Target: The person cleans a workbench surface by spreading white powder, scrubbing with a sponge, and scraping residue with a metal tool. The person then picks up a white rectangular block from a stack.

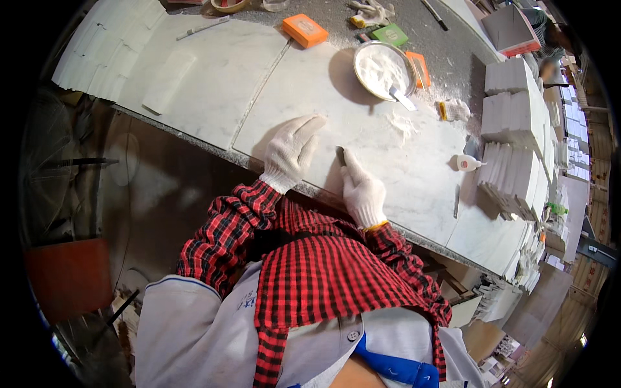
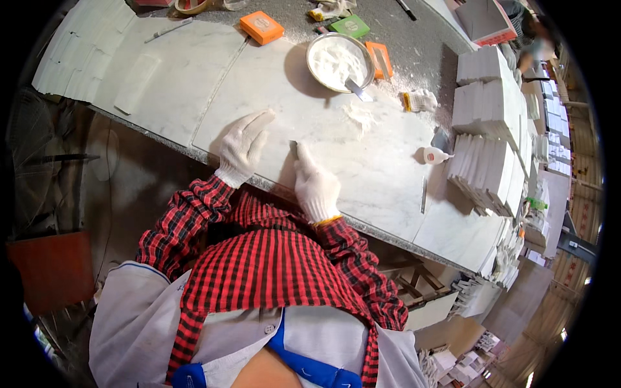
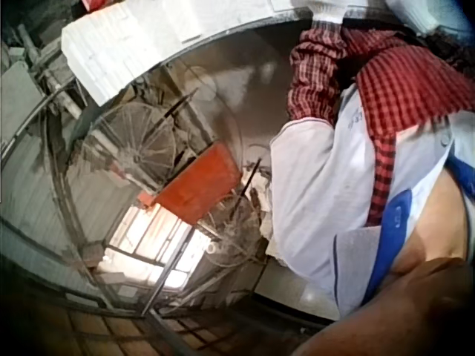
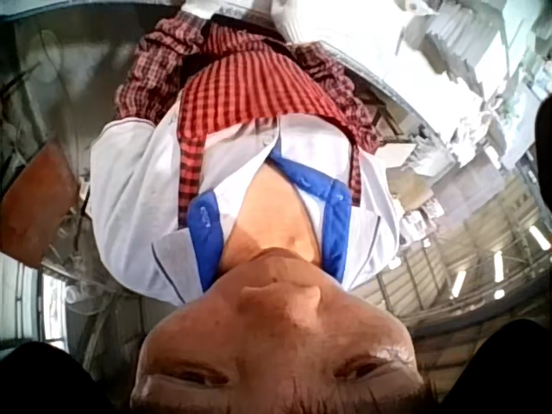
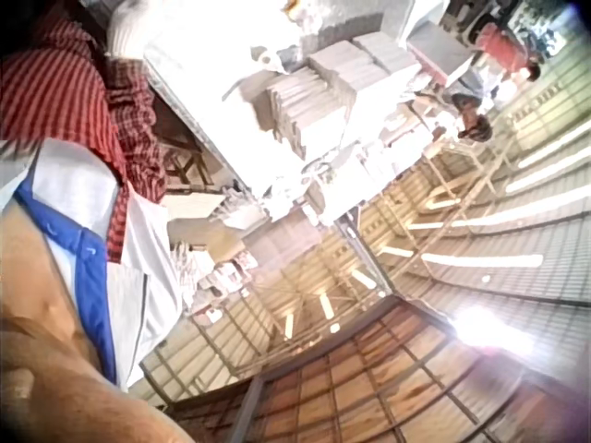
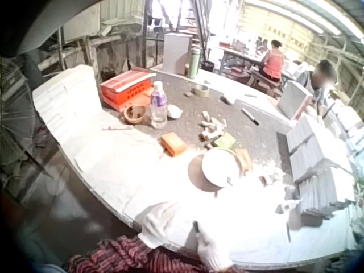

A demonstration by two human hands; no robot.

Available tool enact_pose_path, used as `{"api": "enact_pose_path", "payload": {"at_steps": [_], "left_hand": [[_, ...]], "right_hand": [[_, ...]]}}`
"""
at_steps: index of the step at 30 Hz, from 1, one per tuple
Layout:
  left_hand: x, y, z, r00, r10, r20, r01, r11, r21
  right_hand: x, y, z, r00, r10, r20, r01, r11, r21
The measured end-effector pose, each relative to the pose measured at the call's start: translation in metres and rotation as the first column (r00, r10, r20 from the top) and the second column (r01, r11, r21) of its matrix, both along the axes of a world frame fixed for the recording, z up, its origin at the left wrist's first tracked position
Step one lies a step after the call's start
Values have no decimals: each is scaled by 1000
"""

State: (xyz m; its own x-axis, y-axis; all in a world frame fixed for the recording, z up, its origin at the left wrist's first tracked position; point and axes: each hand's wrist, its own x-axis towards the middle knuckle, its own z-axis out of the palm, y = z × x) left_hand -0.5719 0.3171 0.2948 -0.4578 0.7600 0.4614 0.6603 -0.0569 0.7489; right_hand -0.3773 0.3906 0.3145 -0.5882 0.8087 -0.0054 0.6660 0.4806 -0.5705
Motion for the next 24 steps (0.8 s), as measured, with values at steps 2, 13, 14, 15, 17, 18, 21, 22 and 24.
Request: {"api": "enact_pose_path", "payload": {"at_steps": [2,13,14,15,17,18,21,22,24], "left_hand": [[1,-1,1,999,-1,35,1,1000,9],[1,1,1,1000,1,16,-2,999,46],[1,0,4,1000,-2,4,2,999,34],[-1,-1,5,1000,-13,7,12,999,42],[-1,-1,4,999,-37,19,35,998,57],[0,-5,2,999,-30,26,28,998,49],[-3,5,-5,999,-6,38,3,998,67],[-2,4,-3,999,-7,35,5,998,64],[-1,-3,-2,999,-16,42,14,998,58]], "right_hand": [[6,-4,-4,996,83,27,-83,997,8],[3,5,-7,998,10,61,-13,998,61],[7,18,-6,999,45,24,-46,997,63],[5,30,-14,992,-15,-123,23,998,64],[-10,64,0,976,-180,-123,162,977,-142],[-16,70,1,971,-237,-45,223,953,-203],[-25,14,-12,999,-3,-53,12,985,169],[-25,5,-5,994,-76,73,70,995,74],[-17,17,4,993,-68,99,73,996,-51]]}}
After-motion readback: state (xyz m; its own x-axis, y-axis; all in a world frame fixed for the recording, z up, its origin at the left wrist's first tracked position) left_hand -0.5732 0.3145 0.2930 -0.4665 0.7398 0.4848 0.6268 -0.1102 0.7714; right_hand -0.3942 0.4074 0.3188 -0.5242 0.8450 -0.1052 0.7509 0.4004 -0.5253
